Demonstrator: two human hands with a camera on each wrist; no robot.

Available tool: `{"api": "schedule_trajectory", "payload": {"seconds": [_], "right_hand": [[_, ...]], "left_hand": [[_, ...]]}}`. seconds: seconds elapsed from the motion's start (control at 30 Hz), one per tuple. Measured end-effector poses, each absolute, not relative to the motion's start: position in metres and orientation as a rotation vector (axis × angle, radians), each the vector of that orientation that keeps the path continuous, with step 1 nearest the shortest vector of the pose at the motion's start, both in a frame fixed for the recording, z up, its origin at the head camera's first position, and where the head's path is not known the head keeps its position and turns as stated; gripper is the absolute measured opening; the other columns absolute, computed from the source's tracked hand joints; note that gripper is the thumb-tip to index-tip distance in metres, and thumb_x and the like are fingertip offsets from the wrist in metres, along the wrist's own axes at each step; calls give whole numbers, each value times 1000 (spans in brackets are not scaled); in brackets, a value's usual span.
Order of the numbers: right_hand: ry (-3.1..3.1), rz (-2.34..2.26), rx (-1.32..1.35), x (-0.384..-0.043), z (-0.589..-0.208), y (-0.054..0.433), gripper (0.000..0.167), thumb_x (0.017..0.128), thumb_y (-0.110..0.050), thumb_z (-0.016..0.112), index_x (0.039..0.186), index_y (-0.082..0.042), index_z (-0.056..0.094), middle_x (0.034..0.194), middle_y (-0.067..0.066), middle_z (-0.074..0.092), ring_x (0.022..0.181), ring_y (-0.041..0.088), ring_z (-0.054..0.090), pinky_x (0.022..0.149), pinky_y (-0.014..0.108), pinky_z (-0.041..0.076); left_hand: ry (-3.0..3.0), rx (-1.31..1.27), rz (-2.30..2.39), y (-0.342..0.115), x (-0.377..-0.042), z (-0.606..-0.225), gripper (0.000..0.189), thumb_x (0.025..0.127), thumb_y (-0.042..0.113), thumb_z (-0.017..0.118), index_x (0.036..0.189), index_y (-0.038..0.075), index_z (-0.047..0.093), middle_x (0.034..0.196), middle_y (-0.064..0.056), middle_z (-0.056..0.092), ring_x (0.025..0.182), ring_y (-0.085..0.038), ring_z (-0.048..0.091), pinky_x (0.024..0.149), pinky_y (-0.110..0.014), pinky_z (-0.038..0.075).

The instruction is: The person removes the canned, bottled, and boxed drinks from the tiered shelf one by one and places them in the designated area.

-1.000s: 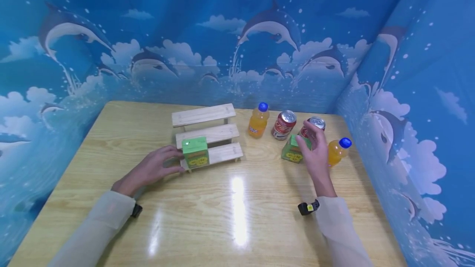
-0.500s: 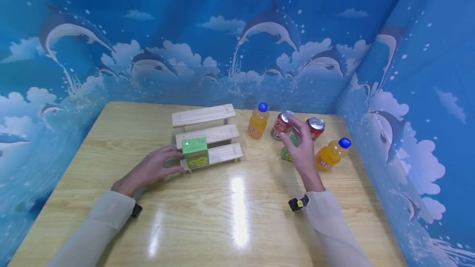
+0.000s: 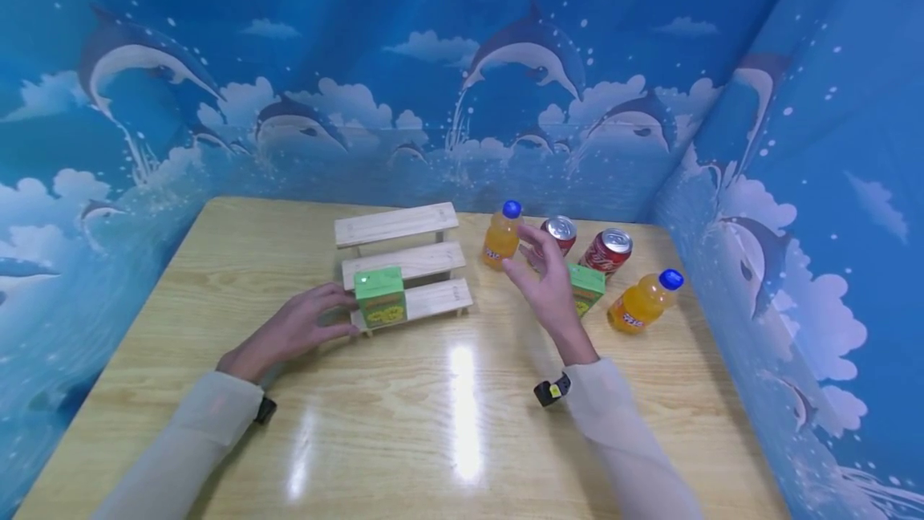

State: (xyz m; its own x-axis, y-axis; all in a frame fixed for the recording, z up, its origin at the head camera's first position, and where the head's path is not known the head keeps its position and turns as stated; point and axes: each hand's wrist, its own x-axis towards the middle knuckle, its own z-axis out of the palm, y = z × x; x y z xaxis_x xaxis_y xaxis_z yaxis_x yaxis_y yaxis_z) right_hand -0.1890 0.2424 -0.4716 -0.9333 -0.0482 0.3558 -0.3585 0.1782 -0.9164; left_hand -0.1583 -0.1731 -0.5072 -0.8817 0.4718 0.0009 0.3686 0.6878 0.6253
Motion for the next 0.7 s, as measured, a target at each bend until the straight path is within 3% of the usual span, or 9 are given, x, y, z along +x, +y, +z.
{"api": "schedule_trajectory", "payload": {"seconds": [0.27, 0.4, 0.53, 0.7], "right_hand": [[-2167, 1921, 533, -191, -475, 219, 65, 101, 11, 68, 160, 1, 42, 164, 24, 46, 152, 36, 46, 125, 41, 48], [-2170, 1974, 563, -192, -476, 208, 66, 101, 11, 67, 161, 0, 41, 164, 26, 43, 152, 34, 46, 125, 39, 48], [-2193, 1983, 600, -192, -479, 196, 68, 100, 10, 68, 161, -1, 41, 162, 26, 46, 149, 30, 49, 127, 45, 47], [-2214, 2000, 659, -192, -483, 180, 69, 100, 7, 71, 162, -3, 42, 160, 23, 49, 150, 38, 48, 126, 47, 47]], "left_hand": [[2733, 663, 958, -173, -158, -508, 49, 98, 31, 83, 141, 10, 72, 142, -9, 69, 135, -33, 65, 114, -59, 55], [2737, 669, 955, -173, -158, -509, 49, 98, 30, 84, 141, 9, 72, 141, -9, 69, 134, -33, 65, 114, -59, 56], [2732, 663, 952, -173, -159, -508, 49, 98, 31, 83, 141, 10, 72, 141, -9, 69, 135, -34, 65, 114, -59, 55], [2727, 670, 955, -173, -158, -508, 49, 99, 31, 83, 141, 9, 72, 141, -9, 69, 134, -34, 65, 114, -60, 55]]}}
